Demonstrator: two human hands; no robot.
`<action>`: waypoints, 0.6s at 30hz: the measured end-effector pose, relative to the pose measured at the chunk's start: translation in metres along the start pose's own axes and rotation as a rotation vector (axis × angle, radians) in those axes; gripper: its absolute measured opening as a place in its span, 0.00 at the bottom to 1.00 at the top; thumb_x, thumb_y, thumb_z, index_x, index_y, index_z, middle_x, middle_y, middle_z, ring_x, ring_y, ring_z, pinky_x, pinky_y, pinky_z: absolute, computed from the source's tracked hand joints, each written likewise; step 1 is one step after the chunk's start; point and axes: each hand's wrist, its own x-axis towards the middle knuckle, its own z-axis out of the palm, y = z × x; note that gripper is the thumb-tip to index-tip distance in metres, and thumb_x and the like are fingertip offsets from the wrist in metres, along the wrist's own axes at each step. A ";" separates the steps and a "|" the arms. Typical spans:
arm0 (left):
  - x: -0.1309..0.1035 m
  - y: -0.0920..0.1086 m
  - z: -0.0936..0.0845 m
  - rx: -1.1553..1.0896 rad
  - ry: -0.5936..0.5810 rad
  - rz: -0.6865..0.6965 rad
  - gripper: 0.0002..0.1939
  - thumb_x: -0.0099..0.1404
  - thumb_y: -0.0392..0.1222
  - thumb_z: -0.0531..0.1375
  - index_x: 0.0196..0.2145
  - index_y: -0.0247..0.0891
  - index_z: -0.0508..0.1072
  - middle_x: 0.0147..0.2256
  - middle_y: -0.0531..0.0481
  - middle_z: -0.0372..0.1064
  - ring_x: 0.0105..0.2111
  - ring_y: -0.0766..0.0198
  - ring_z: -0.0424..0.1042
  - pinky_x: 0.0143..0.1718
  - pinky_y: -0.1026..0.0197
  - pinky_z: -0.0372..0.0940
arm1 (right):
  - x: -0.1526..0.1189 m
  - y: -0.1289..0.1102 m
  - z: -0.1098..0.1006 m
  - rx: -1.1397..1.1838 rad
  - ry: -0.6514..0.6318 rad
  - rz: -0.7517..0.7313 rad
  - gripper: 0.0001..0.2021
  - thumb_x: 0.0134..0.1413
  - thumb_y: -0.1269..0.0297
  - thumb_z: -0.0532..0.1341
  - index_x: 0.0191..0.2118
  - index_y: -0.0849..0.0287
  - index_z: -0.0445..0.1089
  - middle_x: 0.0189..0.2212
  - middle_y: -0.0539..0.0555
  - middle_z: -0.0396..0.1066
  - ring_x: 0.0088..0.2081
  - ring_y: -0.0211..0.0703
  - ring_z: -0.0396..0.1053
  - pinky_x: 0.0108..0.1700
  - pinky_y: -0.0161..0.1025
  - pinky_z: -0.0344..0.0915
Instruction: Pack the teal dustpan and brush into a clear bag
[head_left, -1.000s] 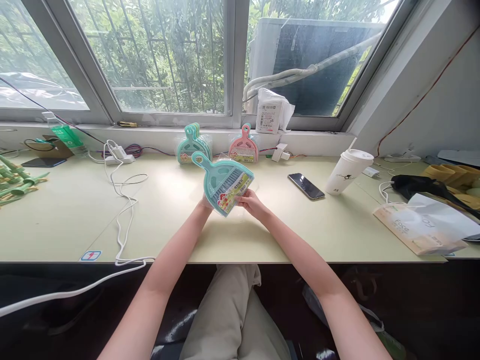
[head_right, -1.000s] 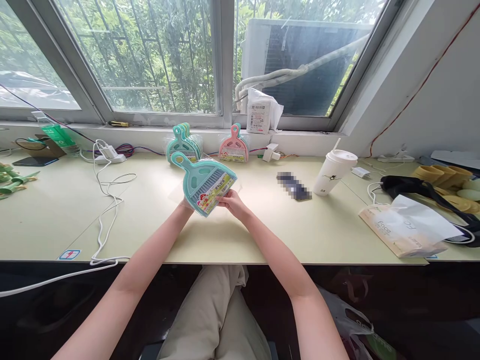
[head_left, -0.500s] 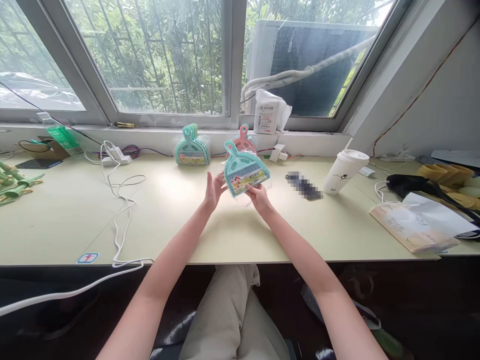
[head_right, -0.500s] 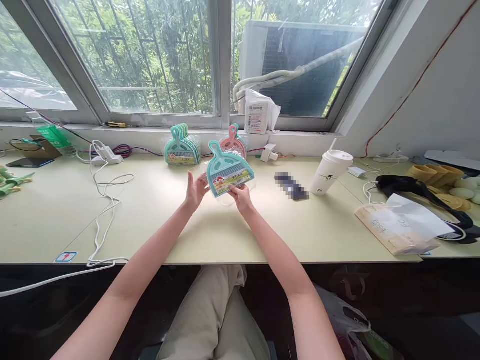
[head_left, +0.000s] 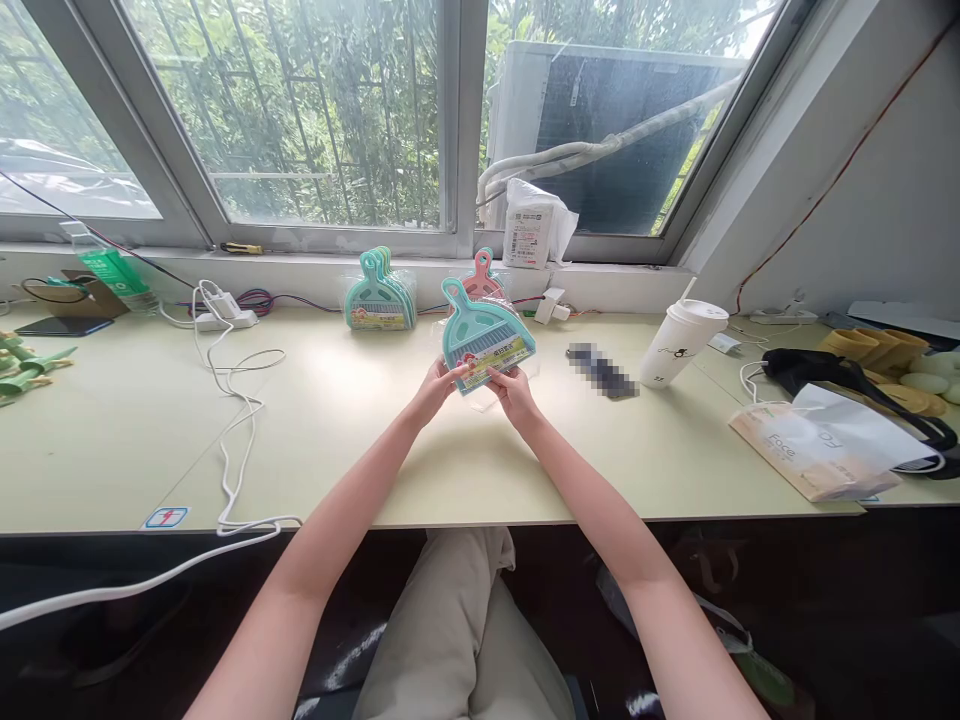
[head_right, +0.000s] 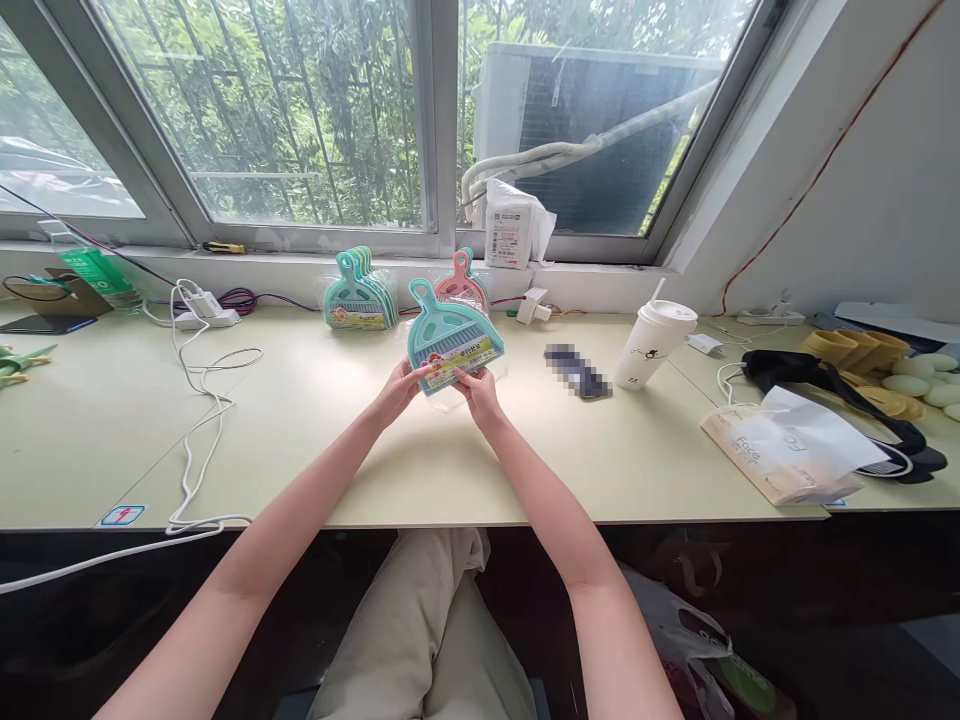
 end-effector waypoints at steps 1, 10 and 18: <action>0.000 -0.001 -0.001 0.022 0.005 0.000 0.25 0.56 0.45 0.67 0.51 0.39 0.69 0.51 0.43 0.72 0.54 0.52 0.70 0.58 0.48 0.61 | 0.000 0.001 0.000 -0.006 0.005 0.002 0.18 0.39 0.66 0.73 0.39 0.57 0.70 0.42 0.55 0.78 0.49 0.51 0.75 0.56 0.50 0.72; -0.001 -0.004 -0.005 0.211 0.111 -0.085 0.31 0.55 0.46 0.65 0.55 0.46 0.61 0.54 0.46 0.68 0.51 0.50 0.71 0.46 0.45 0.71 | 0.004 0.008 -0.002 -0.031 0.055 0.049 0.15 0.42 0.66 0.70 0.39 0.58 0.71 0.38 0.52 0.79 0.42 0.47 0.78 0.53 0.49 0.74; -0.001 -0.005 -0.010 0.171 0.038 -0.121 0.32 0.57 0.46 0.64 0.55 0.48 0.55 0.53 0.45 0.68 0.42 0.53 0.76 0.43 0.40 0.72 | 0.008 0.010 -0.001 -0.022 0.106 0.112 0.06 0.56 0.64 0.63 0.39 0.59 0.71 0.33 0.53 0.79 0.38 0.46 0.78 0.51 0.49 0.74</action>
